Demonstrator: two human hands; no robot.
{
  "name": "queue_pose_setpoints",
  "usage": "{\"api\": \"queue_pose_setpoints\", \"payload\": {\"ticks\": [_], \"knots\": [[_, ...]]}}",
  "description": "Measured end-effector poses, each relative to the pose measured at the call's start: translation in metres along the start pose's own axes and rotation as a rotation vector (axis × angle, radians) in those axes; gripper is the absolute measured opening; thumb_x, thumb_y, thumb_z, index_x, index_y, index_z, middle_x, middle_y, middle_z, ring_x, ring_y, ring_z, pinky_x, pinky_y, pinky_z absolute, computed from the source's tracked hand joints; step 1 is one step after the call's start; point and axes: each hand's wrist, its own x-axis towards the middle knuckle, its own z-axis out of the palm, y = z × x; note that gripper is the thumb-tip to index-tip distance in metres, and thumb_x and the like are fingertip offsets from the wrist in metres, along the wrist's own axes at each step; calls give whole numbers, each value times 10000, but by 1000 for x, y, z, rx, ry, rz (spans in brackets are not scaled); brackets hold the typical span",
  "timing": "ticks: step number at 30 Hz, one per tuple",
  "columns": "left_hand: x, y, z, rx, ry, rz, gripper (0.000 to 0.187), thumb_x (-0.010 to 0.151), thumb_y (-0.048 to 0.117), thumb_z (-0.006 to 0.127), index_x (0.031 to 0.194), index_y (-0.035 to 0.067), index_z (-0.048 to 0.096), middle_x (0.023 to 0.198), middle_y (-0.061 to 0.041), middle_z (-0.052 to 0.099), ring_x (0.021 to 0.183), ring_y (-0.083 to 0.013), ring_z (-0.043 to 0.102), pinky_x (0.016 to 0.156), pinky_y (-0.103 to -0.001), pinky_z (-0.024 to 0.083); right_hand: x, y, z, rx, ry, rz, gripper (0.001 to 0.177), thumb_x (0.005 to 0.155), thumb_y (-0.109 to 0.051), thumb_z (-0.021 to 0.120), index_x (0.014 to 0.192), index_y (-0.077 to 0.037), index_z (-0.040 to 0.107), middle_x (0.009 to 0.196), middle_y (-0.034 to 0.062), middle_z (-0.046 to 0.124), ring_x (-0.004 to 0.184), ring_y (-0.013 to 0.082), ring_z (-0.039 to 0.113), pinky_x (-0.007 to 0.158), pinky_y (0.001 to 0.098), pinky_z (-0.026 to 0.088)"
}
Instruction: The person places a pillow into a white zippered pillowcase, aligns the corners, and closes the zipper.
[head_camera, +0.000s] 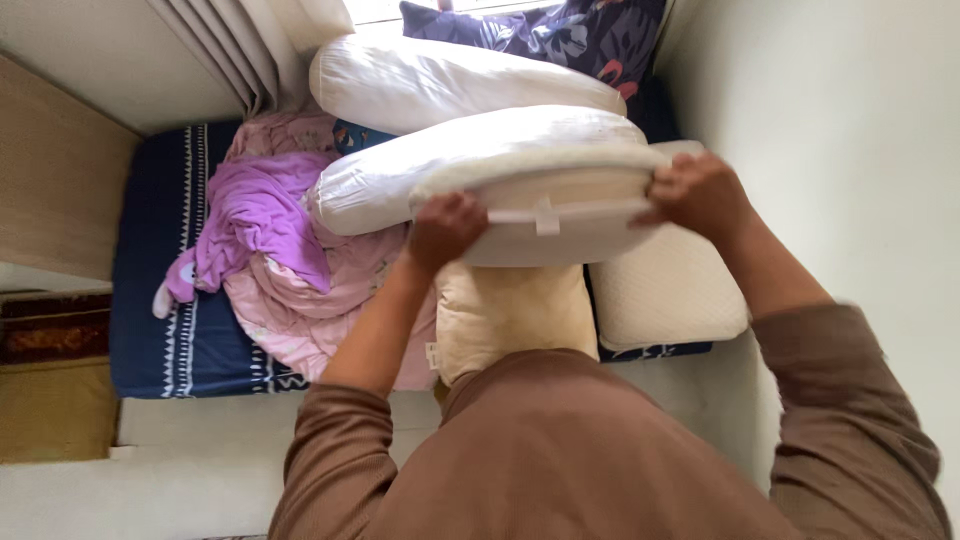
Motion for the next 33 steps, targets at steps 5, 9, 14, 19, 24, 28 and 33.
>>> {"api": "queue_pose_setpoints", "payload": {"ticks": [5,9,14,19,24,28,33], "knots": [[74,-60,9,-20,50,-294,274,1004,315,682,836,131,569,759,-81,555,703,-290,594,639,-452,481,51,76,-1,-124,88,118,641,935,-811,559,861,-199,733,630,-46,579,623,101,533,662,308,454],[85,-66,-59,-114,151,-199,459,949,503,743,791,106,575,734,-80,556,664,-286,605,595,-434,471,19,48,-16,91,634,177,596,947,-722,593,714,-173,584,781,-7,621,769,193,587,768,376,483],[36,-25,-75,-133,-148,-128,483,922,561,746,746,148,569,725,-39,560,651,-233,615,573,-381,495,9,19,-25,47,232,-82,599,985,-658,668,636,-199,508,690,-63,523,729,133,529,727,303,452],[28,-20,-96,-42,3,-125,511,957,588,707,748,137,586,704,-32,562,597,-200,592,521,-368,478,-1,23,-39,101,390,13,652,851,-770,626,586,-193,473,609,-51,500,570,102,443,547,285,391],[72,-66,-77,-34,-249,-109,576,1006,644,649,737,141,568,671,-40,564,529,-192,590,488,-359,486,38,59,-36,-96,218,-56,644,960,-791,550,698,-203,574,650,-48,554,609,62,462,655,256,446],[99,-95,-105,-5,1,-142,546,1041,623,646,826,127,568,781,-32,603,729,-234,658,617,-384,519,31,99,-73,-173,297,21,609,919,-754,600,744,-175,668,700,-22,632,681,119,527,671,273,453],[74,-43,-99,-13,15,-172,488,897,610,708,749,154,617,706,-41,593,562,-206,601,487,-390,472,37,29,-30,375,654,142,563,961,-615,698,709,-146,516,715,39,560,792,216,561,753,373,472]]}}
